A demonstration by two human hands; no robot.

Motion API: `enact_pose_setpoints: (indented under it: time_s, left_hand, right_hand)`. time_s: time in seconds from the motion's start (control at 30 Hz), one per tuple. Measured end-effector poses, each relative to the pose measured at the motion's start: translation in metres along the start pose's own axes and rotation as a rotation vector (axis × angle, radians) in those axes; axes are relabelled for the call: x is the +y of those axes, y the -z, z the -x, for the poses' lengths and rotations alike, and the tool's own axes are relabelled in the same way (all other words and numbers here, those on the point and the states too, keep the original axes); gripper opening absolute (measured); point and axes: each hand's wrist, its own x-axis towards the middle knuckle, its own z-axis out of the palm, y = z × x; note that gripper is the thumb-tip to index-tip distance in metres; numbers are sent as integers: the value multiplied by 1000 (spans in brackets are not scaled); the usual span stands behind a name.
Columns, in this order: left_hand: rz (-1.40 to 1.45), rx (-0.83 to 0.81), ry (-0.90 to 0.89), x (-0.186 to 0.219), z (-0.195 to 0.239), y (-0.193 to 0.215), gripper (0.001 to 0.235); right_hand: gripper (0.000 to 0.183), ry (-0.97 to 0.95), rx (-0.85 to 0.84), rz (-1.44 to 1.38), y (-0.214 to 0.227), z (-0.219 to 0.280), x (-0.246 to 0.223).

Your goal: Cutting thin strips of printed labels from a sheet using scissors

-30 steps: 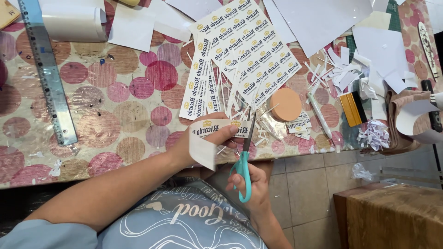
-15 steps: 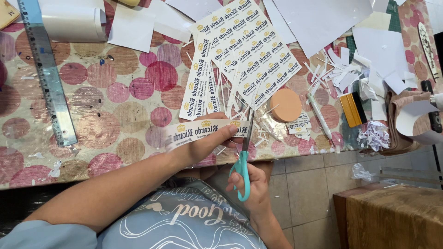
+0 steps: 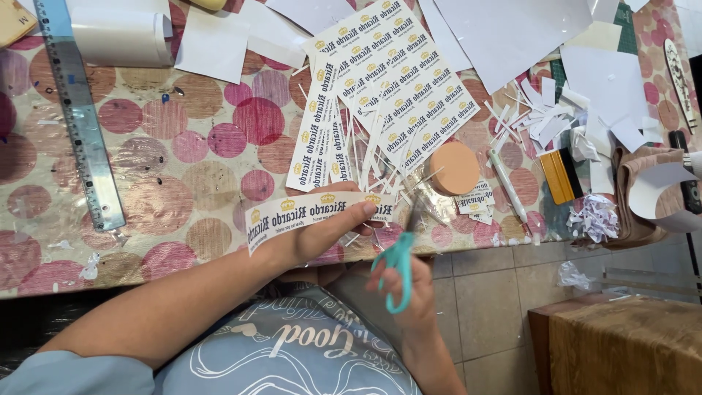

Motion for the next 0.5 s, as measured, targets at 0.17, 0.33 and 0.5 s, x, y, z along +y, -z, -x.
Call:
enact_pose_setpoints:
  time_s: [0.17, 0.33, 0.5]
  left_hand:
    - [-43, -35, -134, 13, 11, -6, 32]
    - [-187, -50, -233, -4, 10, 6, 32]
    - [-237, -20, -157, -1, 11, 22, 30]
  right_hand:
    - [28, 184, 103, -152, -25, -37, -46]
    - [46, 198, 266, -262, -11, -51, -27]
    - [45, 230, 303, -222, -6, -52, -36]
